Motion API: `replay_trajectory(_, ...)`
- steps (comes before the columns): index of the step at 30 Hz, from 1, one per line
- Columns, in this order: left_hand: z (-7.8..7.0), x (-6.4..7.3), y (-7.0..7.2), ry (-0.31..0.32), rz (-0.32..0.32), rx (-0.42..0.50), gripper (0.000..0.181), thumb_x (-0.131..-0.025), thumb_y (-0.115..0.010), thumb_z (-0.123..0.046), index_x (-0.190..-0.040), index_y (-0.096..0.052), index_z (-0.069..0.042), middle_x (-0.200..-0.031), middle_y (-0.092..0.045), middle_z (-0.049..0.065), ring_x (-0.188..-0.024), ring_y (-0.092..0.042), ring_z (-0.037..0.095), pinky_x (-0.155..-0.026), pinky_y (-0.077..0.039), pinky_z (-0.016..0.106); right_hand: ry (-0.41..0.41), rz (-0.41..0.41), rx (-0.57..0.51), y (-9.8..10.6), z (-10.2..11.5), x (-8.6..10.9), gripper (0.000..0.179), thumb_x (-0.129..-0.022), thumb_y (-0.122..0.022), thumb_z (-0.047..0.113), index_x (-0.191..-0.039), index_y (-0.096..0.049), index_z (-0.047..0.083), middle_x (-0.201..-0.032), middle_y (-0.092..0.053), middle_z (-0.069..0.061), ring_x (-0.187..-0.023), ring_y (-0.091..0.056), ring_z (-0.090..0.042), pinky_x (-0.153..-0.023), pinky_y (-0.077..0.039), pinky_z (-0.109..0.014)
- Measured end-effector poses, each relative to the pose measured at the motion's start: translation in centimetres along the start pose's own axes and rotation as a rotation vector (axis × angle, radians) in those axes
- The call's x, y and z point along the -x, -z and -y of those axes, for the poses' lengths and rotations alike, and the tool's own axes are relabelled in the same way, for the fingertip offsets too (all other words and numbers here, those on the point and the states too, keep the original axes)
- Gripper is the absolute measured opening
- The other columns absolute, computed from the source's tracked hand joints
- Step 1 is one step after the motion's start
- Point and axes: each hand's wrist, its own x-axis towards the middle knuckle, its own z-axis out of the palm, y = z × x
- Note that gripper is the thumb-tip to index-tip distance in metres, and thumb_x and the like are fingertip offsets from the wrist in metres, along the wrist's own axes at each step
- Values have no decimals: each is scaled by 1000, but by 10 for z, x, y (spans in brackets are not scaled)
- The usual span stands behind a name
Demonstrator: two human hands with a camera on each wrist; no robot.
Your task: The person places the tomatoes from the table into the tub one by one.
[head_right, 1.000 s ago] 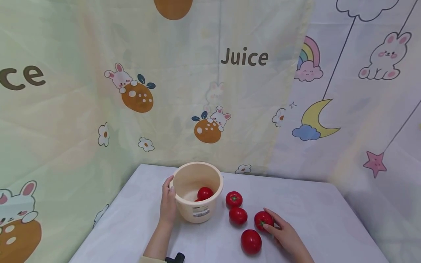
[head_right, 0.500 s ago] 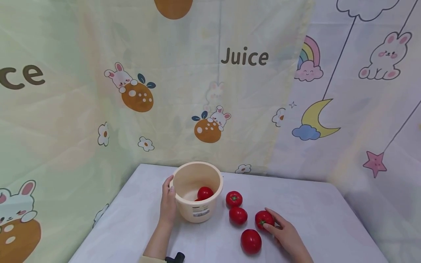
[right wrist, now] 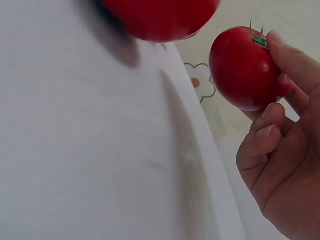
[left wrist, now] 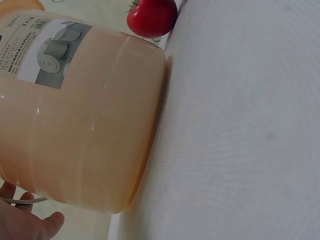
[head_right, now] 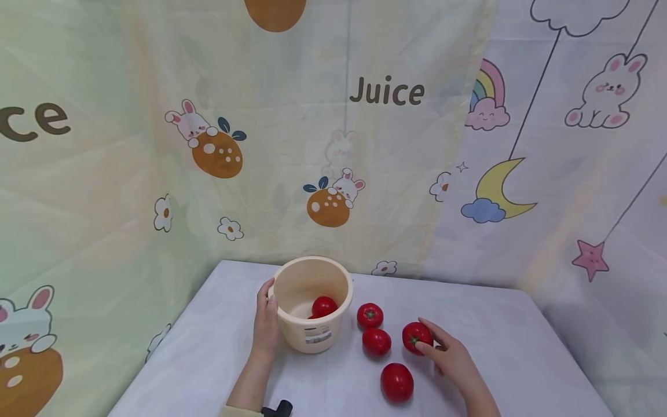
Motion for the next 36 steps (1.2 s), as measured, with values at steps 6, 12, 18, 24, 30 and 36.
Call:
replay_trajectory(6,2,0,0,1,-6,5,39,-96,-33,-43,-135,-33,-43,-138,-42,-4,-117,-49,30,-95,-42,49,59,10,10,11,19,-2,81,-65,-67,62,-136,-33,45,-130,-46,-10,-58,-53,-22,-53,-47,-29)
replay_trajectory(12,0,0,1,26,14,0,39,-97,-33,-41,-135,-32,-42,-140,-40,-5,-120,-47,28,-97,-42,48,125,10,32,25,38,-3,76,-67,-67,61,-134,-34,48,-126,-49,-8,-59,-53,-23,-54,-47,-29)
replay_trajectory(18,-4,-1,4,53,42,16,41,-98,-35,-30,-138,-32,-35,-142,-40,1,-121,-47,32,-97,-42,47,190,9,63,36,60,-5,79,-66,-69,59,-136,-33,47,-124,-51,-10,-63,-54,-26,-55,-48,-30)
replay_trajectory(24,-3,-2,3,40,44,9,41,-98,-34,-30,-138,-32,-34,-141,-40,0,-121,-47,32,-97,-43,49,273,5,90,44,84,-4,77,-69,-68,56,-137,-33,45,-119,-52,-11,-62,-53,-25,-54,-47,-30)
replay_trajectory(30,-1,-1,1,41,19,-3,39,-97,-32,-36,-136,-31,-41,-140,-39,-6,-120,-47,29,-96,-44,50,307,13,87,49,108,-6,79,-68,-68,59,-137,-32,46,-122,-50,-11,-66,-53,-25,-56,-47,-30)
replay_trajectory(36,0,-1,-1,42,-5,-2,39,-96,-33,-40,-135,-32,-43,-137,-41,-8,-118,-49,29,-94,-45,49,325,43,81,47,128,-10,73,-68,-68,59,-133,-34,51,-121,-50,-9,-64,-52,-25,-57,-48,-31)
